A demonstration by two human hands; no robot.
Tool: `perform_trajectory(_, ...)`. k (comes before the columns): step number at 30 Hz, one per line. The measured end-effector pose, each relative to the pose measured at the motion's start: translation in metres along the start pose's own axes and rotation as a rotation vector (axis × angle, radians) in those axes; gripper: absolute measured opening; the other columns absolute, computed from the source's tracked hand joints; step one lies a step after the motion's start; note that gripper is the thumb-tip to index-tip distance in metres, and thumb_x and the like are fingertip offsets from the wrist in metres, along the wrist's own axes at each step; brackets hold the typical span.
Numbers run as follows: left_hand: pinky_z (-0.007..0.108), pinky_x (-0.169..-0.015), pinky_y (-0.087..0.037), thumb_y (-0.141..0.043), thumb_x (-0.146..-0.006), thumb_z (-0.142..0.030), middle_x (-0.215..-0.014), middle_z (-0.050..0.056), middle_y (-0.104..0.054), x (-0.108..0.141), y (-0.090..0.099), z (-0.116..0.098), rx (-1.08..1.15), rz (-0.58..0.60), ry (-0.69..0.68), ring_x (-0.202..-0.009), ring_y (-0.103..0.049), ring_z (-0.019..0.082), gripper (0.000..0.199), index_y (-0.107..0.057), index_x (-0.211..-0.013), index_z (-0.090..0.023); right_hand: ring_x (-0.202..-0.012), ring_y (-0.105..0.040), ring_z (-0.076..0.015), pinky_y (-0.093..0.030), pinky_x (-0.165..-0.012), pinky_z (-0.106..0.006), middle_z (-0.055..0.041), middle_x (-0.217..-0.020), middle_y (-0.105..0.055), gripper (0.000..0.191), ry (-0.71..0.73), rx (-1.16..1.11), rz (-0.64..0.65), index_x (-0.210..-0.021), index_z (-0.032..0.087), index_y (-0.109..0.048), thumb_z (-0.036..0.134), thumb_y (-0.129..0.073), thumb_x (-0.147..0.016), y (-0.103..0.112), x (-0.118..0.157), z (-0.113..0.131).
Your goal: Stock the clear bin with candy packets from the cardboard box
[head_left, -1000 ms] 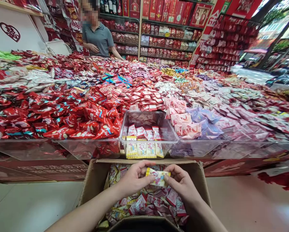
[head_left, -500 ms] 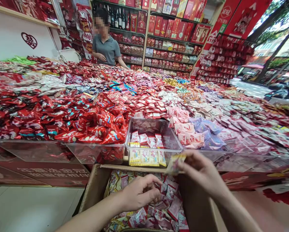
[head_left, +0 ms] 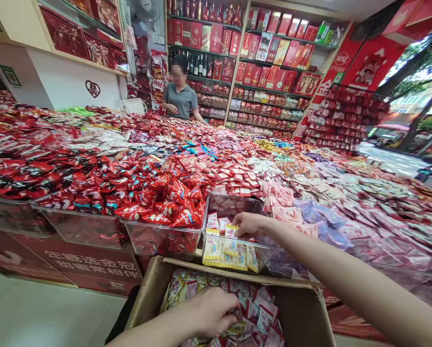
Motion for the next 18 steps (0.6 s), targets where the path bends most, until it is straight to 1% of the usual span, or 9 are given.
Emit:
perform_trajectory(3,0.031,-0.061,-0.05,-0.048,-0.076,-0.031,-0.084,0.009,-0.069,0.001,0.001,-0.001,-0.02,0.023,0.001,-0.077,-0.065,0.027,0.023,-0.061,-0.092,-0.021,-0.044,-0.049,-0.0102,-0.041,-0.046,-0.022,0.0091,-0.043,-0.045,0.027,0.019,0.134,0.002,-0.079,0.017,-0.055,0.005,-0.06,-0.056,-0.007,-0.003,0.0)
perform_trajectory(5,0.031,-0.061,-0.05,-0.048,-0.076,-0.029,-0.084,0.009,-0.069,0.002,0.002,-0.002,-0.018,0.041,-0.002,-0.077,-0.065,0.027,0.023,-0.061,-0.093,-0.021,-0.049,-0.051,-0.0125,-0.04,-0.047,-0.023,0.0065,-0.049,-0.051,0.032,0.02,0.189,0.0,-0.08,0.016,-0.058,0.006,-0.065,-0.05,-0.009,-0.005,-0.001)
perform_trajectory(6,0.032,-0.061,-0.05,-0.048,-0.076,-0.029,-0.084,0.009,-0.069,0.002,0.002,-0.003,-0.015,0.048,-0.001,-0.077,-0.065,0.027,0.023,-0.061,-0.093,-0.021,-0.054,-0.053,-0.014,-0.04,-0.048,-0.023,0.0041,-0.056,-0.056,0.037,0.034,0.251,-0.005,-0.082,0.016,-0.059,0.007,-0.067,-0.047,-0.009,-0.005,0.0)
perform_trajectory(8,0.032,-0.061,-0.05,-0.048,-0.076,-0.029,-0.084,0.009,-0.069,0.002,0.002,-0.003,-0.015,0.057,0.004,-0.078,-0.065,0.027,0.023,-0.061,-0.092,-0.021,-0.067,-0.056,-0.0172,-0.041,-0.053,-0.023,-0.0015,-0.075,-0.063,0.045,0.084,0.451,-0.018,-0.089,0.015,-0.061,0.009,-0.069,-0.045,-0.009,-0.005,0.004)
perform_trajectory(10,0.032,-0.061,-0.05,-0.047,-0.076,-0.03,-0.085,0.009,-0.069,0.002,0.001,-0.002,-0.018,0.06,0.011,-0.077,-0.065,0.028,0.023,-0.061,-0.092,-0.021,-0.076,-0.057,-0.0195,-0.041,-0.056,-0.023,-0.0058,-0.089,-0.064,0.048,0.138,0.633,-0.027,-0.096,0.014,-0.061,0.011,-0.067,-0.049,-0.01,-0.004,0.008)
perform_trajectory(11,0.032,-0.06,-0.05,-0.047,-0.076,-0.03,-0.085,0.009,-0.069,0.002,0.0,-0.001,-0.017,0.061,0.015,-0.077,-0.065,0.027,0.023,-0.061,-0.092,-0.021,-0.079,-0.057,-0.0199,-0.041,-0.058,-0.023,-0.0069,-0.092,-0.064,0.046,0.155,0.675,-0.028,-0.098,0.013,-0.06,0.012,-0.065,-0.052,-0.01,-0.003,0.01)
perform_trajectory(14,0.032,-0.061,-0.049,-0.047,-0.076,-0.033,-0.084,0.009,-0.069,0.001,-0.006,0.005,-0.001,0.072,0.037,-0.077,-0.065,0.027,0.023,-0.061,-0.091,-0.022,-0.081,-0.057,-0.0188,-0.04,-0.06,-0.022,-0.0068,-0.095,-0.064,0.038,0.189,0.673,-0.03,-0.098,0.014,-0.061,0.014,-0.059,-0.061,-0.011,0.003,0.015)
perform_trajectory(18,0.034,-0.064,-0.049,-0.049,-0.077,-0.036,-0.086,0.009,-0.067,-0.003,-0.011,0.014,0.022,0.092,0.079,-0.08,-0.063,0.028,0.024,-0.061,-0.092,-0.021,-0.081,-0.058,-0.0169,-0.039,-0.061,-0.02,-0.0038,-0.093,-0.066,0.034,0.253,0.684,0.026,-0.095,0.015,-0.063,0.012,-0.06,-0.061,-0.015,0.011,0.018)
Point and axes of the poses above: each hand's wrist, its own x-axis away from the middle knuckle, its own y-axis out of the back of the hand, z = x × y, the point moved 4 cm from there along -x, towards the middle knuckle
